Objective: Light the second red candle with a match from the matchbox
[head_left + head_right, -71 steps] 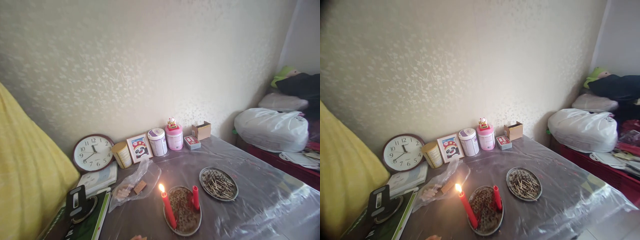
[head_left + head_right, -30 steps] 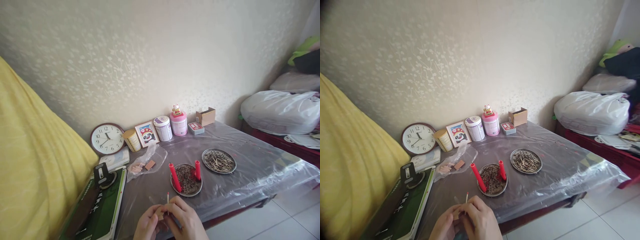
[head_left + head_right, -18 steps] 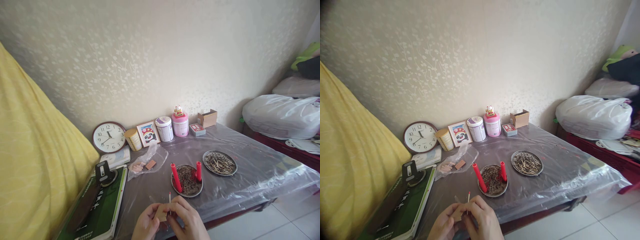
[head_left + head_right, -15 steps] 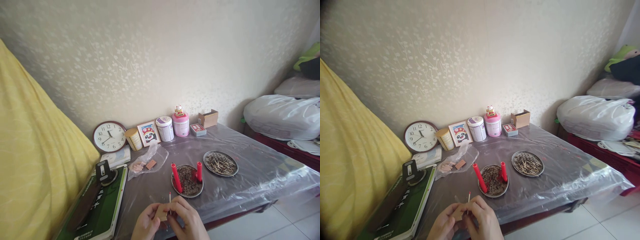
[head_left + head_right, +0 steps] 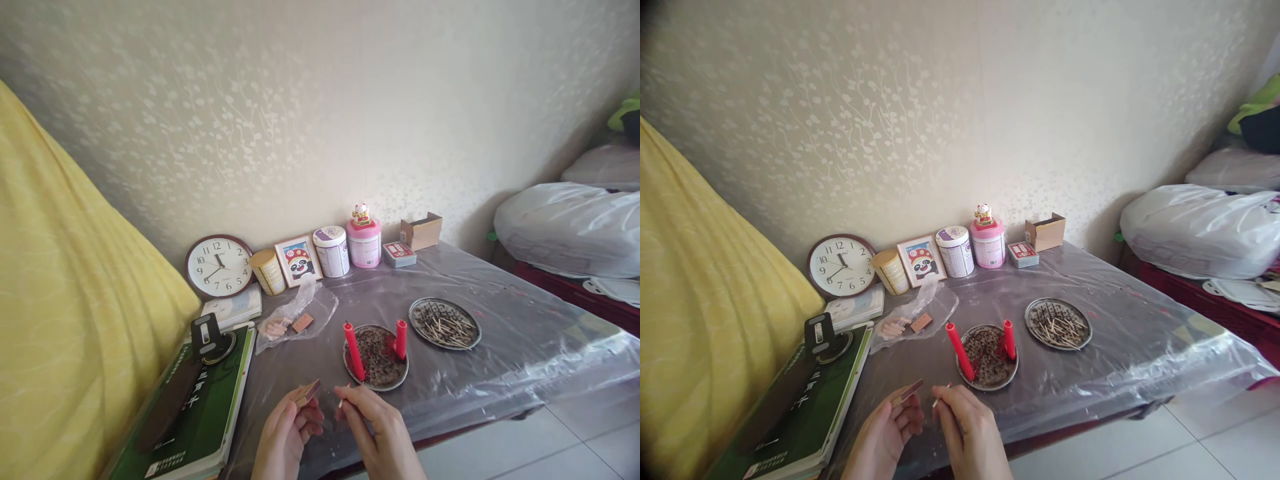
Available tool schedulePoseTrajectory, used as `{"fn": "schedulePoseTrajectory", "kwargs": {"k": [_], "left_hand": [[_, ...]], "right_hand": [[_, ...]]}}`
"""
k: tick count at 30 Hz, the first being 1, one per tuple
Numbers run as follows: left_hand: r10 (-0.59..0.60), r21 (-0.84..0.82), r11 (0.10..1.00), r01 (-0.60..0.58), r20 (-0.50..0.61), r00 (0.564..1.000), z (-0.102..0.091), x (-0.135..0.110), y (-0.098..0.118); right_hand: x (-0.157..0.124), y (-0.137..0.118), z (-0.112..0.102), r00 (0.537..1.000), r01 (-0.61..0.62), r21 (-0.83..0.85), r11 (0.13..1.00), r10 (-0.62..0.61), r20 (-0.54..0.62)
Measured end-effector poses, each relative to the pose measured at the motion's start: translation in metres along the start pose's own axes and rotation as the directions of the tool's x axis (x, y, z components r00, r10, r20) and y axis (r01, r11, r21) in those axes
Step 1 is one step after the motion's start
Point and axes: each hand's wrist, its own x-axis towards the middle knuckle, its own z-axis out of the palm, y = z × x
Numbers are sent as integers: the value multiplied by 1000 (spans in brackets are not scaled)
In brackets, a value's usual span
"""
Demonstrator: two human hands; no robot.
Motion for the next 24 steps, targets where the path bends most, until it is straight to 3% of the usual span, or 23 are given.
{"fn": "schedulePoseTrajectory", "kwargs": {"k": [6,10,17,24], "left_hand": [[13,18,1000,-13,-22,1000,8,-2,1],[10,13,1000,-10,-12,1000,9,-4,1],[5,-10,1000,-5,46,999,10,-5,1],[-2,-30,1000,5,104,995,4,-3,-6]], "right_hand": [[-2,-2,0,989,-132,21,991,133,-60],[-4,-1,2,975,-214,94,972,218,-37],[1,-6,-2,984,-120,21,992,122,-131],[0,-2,-1,964,-199,60,978,207,-170]]}}
